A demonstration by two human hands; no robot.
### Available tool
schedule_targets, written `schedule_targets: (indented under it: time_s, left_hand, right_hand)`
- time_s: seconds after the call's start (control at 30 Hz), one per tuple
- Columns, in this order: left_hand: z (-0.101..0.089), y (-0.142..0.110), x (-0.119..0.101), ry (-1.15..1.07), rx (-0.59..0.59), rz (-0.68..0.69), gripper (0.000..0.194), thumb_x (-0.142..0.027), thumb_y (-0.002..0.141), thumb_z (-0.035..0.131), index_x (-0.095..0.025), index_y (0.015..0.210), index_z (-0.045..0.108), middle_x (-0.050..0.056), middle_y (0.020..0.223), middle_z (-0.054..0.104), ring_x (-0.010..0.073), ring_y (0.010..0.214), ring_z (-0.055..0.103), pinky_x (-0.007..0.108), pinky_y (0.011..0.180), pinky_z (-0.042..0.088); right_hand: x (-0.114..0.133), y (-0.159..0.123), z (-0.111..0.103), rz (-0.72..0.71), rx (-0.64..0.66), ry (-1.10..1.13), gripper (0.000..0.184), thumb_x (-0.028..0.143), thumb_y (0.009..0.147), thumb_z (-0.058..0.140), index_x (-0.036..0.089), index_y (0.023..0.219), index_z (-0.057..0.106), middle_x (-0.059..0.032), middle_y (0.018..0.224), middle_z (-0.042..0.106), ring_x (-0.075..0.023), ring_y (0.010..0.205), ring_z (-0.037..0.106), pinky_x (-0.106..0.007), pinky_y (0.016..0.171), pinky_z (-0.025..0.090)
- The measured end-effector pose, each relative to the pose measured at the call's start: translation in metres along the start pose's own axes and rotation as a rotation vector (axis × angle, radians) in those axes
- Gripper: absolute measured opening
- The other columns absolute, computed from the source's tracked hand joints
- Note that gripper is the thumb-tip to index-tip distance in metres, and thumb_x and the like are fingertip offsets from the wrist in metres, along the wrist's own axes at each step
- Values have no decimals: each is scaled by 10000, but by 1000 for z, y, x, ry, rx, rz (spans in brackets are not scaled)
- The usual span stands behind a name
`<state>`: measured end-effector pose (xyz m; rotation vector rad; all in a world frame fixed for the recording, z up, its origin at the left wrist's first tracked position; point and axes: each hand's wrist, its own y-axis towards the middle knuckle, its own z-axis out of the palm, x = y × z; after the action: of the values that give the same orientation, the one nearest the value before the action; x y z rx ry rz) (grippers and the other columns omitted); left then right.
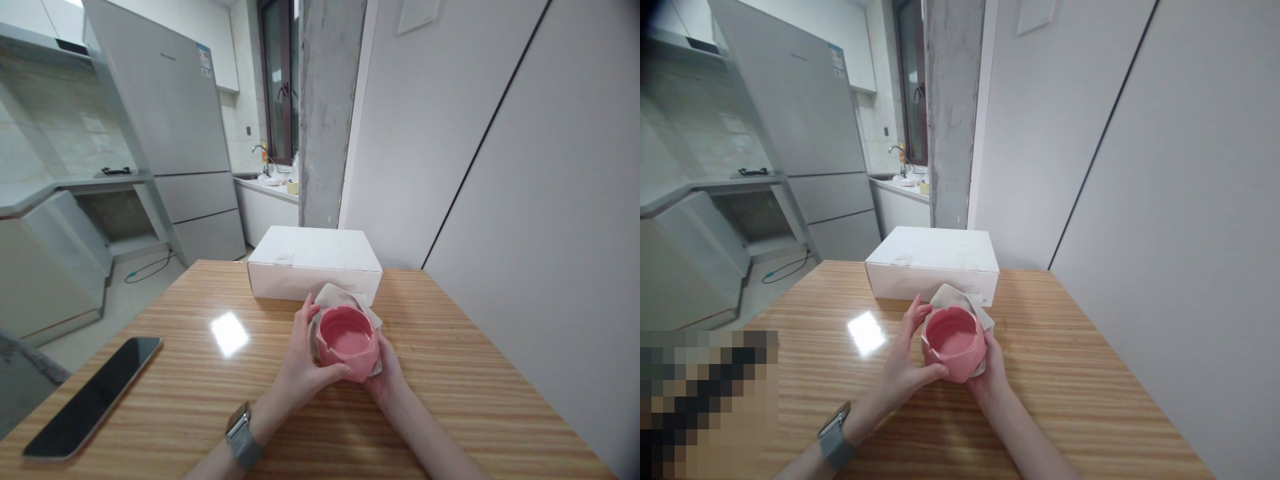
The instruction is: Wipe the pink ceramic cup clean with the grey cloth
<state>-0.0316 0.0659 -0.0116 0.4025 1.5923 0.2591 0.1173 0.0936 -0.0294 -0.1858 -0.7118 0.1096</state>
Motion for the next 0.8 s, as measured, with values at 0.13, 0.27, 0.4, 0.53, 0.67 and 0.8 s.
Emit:
schedule_targets:
  time_s: [0.13,0.27,0.4,0.53,0.67,0.8]
  left_hand:
    - [5,-1,3,58,63,-40,1165,-306,521,859,-232,1446,154,120,1436,362,284,1337,344,470,1126,257]
    - [7,2,-4,22,81,-64,992,-263,563,836,-238,1393,294,101,1410,427,275,1314,390,464,1111,294]
    - [1,6,-11,-30,112,-65,901,-202,502,857,-255,1296,436,50,1286,564,253,1195,519,419,1045,394]
    - [-1,7,-6,-57,32,-86,833,-201,483,852,-233,1235,496,51,1234,602,255,1156,542,408,1023,411]
    - [-1,7,3,-195,-17,-169,835,-251,526,801,-213,1264,413,98,1254,578,266,1130,561,405,960,458]
    - [-3,11,9,-312,-104,-252,665,-310,576,730,-205,1146,406,101,1133,624,245,991,623,375,827,515]
  right_hand:
    - [1,10,-8,12,-76,66,181,348,763,612,205,816,710,-32,814,747,-252,894,673,-417,905,500]
    - [-2,10,-8,-47,-15,17,165,339,732,646,216,825,704,-25,833,743,-256,927,662,-427,913,492]
    - [1,0,2,-54,15,-34,215,364,724,665,197,853,706,-45,868,743,-273,969,649,-429,907,491]
    - [7,-6,12,-80,0,-45,250,382,717,676,192,877,707,-42,910,743,-262,963,652,-396,898,492]
    - [8,-6,11,-129,-18,-66,293,420,709,689,199,901,701,-40,950,739,-251,991,643,-378,894,487]
    - [4,-6,7,-166,-69,-83,338,433,688,715,209,940,699,-34,983,735,-240,994,645,-361,885,489]
